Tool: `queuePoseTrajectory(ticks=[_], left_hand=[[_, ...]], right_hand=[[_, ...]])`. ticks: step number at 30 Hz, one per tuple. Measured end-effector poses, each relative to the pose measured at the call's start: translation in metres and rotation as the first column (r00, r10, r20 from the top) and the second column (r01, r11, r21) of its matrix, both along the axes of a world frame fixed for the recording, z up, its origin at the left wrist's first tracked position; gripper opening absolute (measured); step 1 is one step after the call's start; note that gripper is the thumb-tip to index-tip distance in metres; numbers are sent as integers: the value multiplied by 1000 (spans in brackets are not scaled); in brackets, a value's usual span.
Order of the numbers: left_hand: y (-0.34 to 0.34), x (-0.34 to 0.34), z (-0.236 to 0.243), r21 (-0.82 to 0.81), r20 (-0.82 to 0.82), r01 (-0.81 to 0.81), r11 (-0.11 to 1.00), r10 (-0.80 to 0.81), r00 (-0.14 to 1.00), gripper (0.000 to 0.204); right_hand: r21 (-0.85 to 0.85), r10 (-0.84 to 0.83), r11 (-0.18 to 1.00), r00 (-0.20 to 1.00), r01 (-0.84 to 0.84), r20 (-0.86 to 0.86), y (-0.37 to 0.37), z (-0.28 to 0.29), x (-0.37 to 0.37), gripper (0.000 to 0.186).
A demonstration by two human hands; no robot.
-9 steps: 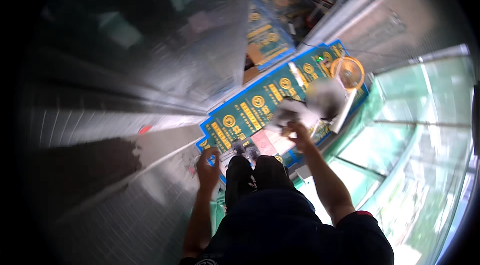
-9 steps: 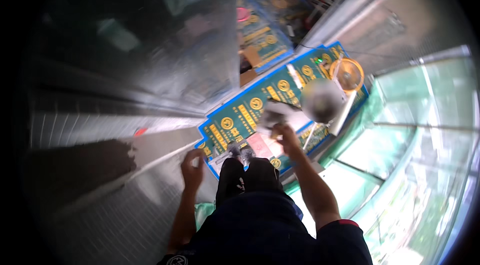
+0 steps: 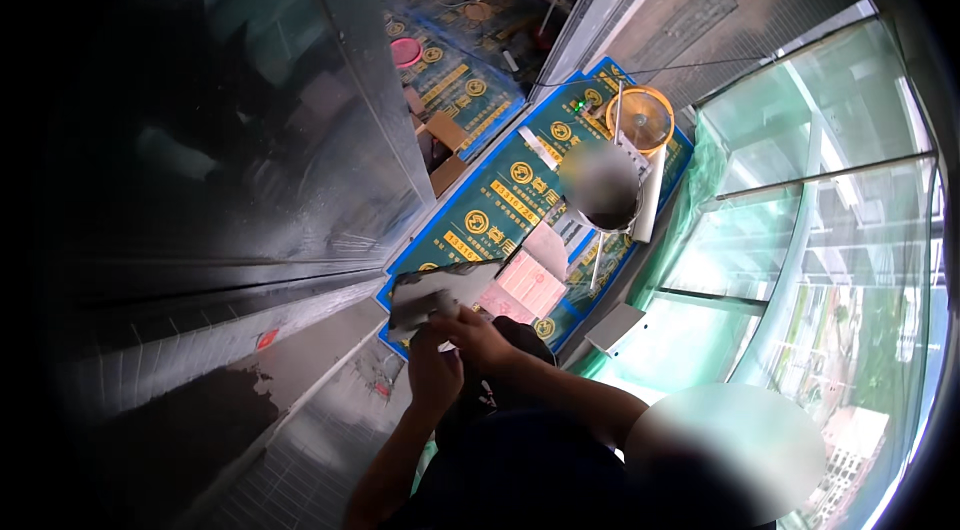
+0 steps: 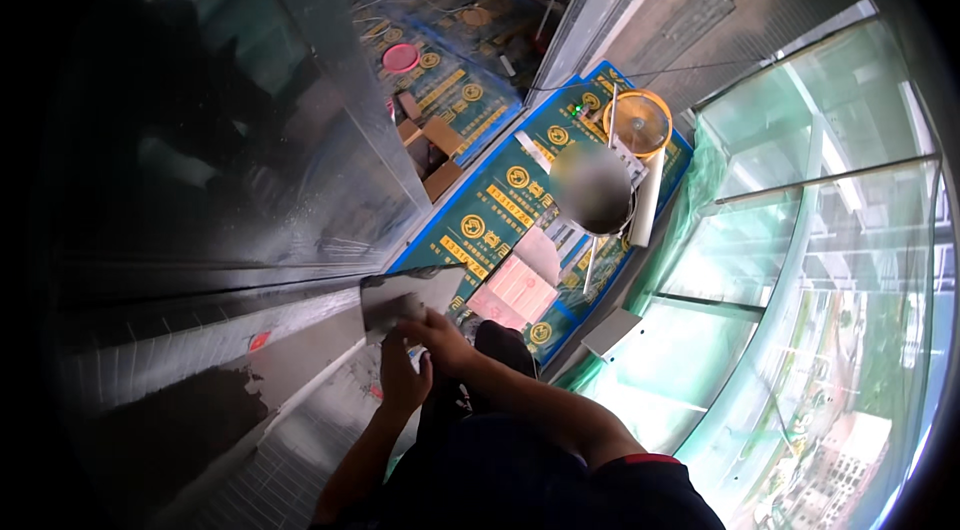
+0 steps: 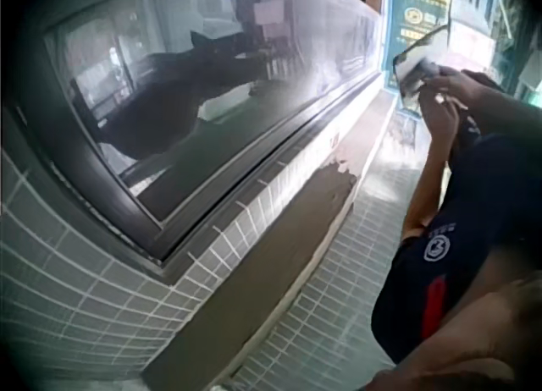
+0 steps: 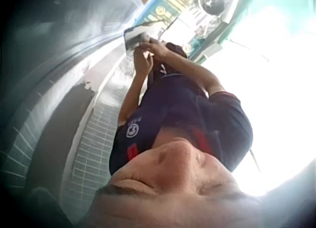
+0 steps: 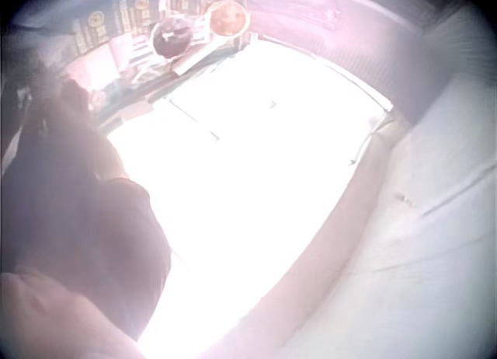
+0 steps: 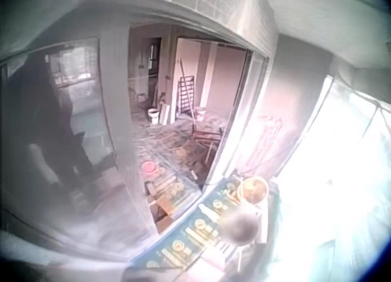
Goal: The person applies mortar from a bucket to the back of tiles with a trowel and presses the tiles onto a wall.
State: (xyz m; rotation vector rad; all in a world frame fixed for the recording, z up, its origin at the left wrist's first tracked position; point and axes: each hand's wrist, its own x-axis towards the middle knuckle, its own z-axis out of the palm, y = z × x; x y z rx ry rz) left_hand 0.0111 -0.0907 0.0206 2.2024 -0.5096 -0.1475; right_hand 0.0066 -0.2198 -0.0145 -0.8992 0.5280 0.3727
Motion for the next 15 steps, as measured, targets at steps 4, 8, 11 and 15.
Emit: queuePoseTrajectory(ticks=[4,8,11,15], left_hand=[[68,24,-49,124,-4,25,992,-25,1000,34],[79,59,-38,132,-263,-131,983,162,951,50],[94,61,-71,323,-243,-310,894,395,886,50],[117,61,-107,493,-228,-306,814,461,858,54]], right_hand=[[19,254,966,961,-257,106,24,55,37,43],[-315,502,849,834,-424,230,16,50,35,50],[-403,566,793,796,-457,212,-23,40,17,38],[-311,188,919,962,-244,-197,-113,-29,-16,35]])
